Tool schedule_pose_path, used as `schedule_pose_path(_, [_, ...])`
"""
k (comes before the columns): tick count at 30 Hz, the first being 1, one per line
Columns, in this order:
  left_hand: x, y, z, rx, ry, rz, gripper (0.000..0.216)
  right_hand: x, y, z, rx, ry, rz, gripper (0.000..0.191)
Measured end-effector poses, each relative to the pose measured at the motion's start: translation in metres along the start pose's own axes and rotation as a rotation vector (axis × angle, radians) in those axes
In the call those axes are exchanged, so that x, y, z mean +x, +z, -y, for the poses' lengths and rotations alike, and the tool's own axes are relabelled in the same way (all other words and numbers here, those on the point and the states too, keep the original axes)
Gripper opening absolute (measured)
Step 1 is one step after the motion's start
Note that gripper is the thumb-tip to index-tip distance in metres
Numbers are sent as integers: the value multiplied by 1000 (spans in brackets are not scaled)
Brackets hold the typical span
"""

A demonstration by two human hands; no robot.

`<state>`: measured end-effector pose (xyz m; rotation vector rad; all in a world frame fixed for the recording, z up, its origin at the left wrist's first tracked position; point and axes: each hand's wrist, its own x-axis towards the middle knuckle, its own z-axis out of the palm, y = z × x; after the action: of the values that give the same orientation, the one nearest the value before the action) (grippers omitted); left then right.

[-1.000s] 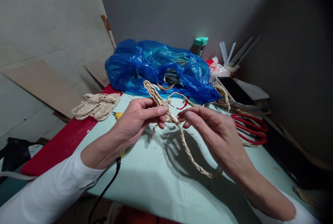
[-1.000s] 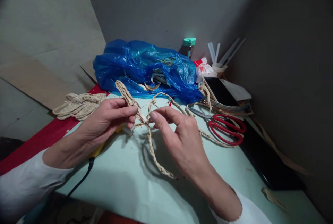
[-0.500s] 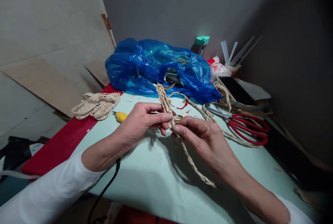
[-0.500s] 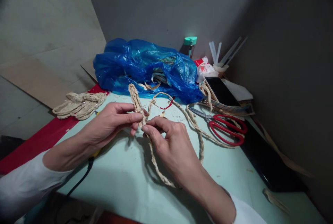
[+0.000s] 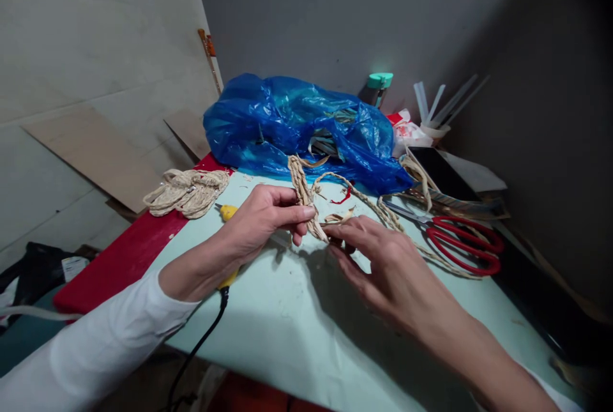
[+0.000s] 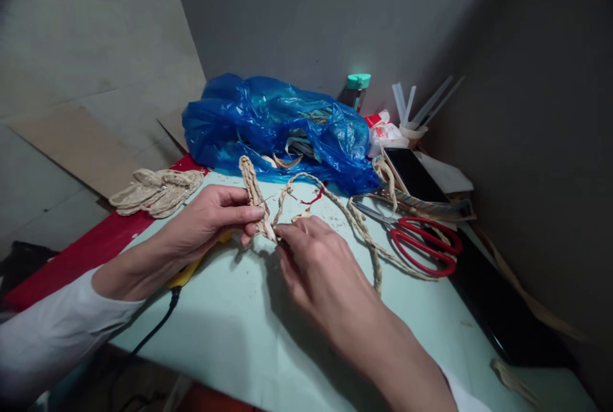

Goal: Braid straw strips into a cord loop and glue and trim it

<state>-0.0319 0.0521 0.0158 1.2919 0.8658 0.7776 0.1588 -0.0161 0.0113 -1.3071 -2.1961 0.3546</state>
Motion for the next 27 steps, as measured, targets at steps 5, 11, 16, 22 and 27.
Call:
schedule_pose_path(5, [1,0,1,58,-33,6,16,0,3,-8,-319,-322,-47,27])
schedule_pose_path(11, [-1,3,0,188,-46,74,13,4,-4,-10,-481,-483,-13,29])
schedule_pose_path(16, [-2,7,-2,222,-65,120,11,5,-5,-11,-478,-462,-6,30])
schedule_pose_path(22, [-2,8,0,198,-86,176,11,7,-6,-12,-501,-450,-48,28])
schedule_pose_path(27, [-2,7,0,190,-97,198,11,6,-8,-12,-442,-414,-74,19])
